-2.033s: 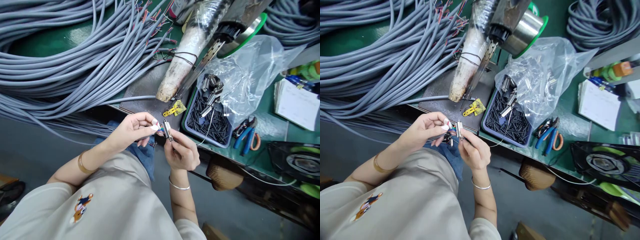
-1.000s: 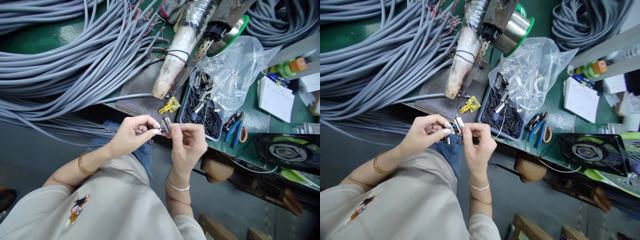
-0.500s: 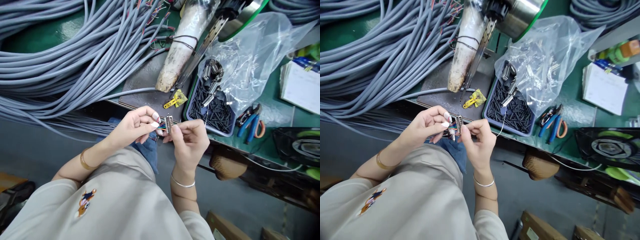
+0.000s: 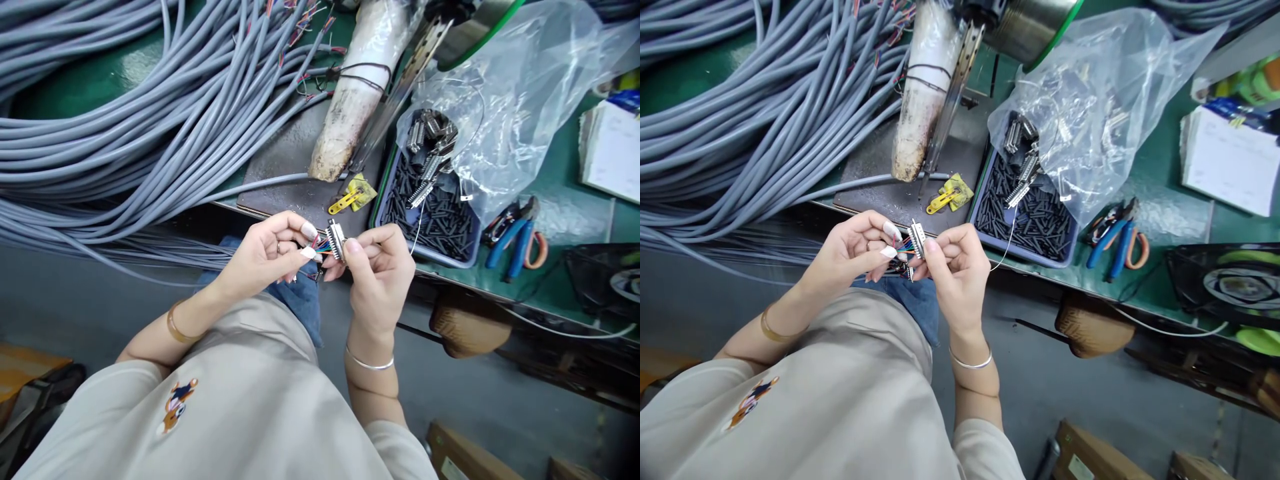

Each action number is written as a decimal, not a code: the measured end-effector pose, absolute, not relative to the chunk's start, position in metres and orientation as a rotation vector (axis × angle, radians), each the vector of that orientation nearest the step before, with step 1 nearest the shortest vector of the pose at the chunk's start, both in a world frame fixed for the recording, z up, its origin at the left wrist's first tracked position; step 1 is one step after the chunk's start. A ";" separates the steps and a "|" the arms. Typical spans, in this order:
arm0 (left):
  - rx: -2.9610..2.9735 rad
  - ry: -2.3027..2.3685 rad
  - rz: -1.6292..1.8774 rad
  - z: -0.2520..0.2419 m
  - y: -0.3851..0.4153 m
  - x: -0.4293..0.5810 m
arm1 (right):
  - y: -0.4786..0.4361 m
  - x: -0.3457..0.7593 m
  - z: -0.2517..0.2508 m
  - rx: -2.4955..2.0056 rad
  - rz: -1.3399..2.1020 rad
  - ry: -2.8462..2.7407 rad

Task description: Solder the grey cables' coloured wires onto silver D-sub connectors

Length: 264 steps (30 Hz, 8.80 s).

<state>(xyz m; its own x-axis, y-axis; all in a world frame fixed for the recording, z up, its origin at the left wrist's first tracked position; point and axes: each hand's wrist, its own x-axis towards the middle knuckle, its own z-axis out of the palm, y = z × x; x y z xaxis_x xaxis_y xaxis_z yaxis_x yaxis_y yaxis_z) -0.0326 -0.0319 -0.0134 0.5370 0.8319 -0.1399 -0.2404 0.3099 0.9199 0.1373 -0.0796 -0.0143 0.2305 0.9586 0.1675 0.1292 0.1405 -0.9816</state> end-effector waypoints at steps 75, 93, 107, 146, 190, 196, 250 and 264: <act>0.999 0.798 0.836 -0.005 -0.038 -0.034 | -0.095 0.152 -0.007 -1.267 0.232 -1.544; 0.981 0.778 0.759 -0.008 -0.035 -0.028 | -0.086 0.140 -0.012 -1.392 0.901 -1.203; 0.968 0.798 0.738 -0.007 -0.034 -0.030 | -0.088 0.139 -0.013 -1.413 0.825 -1.249; 0.665 0.737 0.714 -0.015 -0.026 -0.021 | -0.087 0.152 -0.011 -1.523 0.201 -1.325; 1.127 1.012 1.102 -0.011 -0.006 -0.002 | -0.055 0.142 -0.029 -1.331 0.007 -1.595; 1.164 1.060 1.111 -0.008 -0.003 0.000 | -0.051 0.144 -0.031 -1.325 0.016 -1.590; 1.283 0.962 0.898 -0.004 -0.009 -0.005 | -0.063 0.154 -0.018 -1.481 0.144 -1.618; 1.116 0.725 0.599 -0.015 -0.019 -0.032 | -0.087 0.154 -0.022 -1.266 -0.163 -1.673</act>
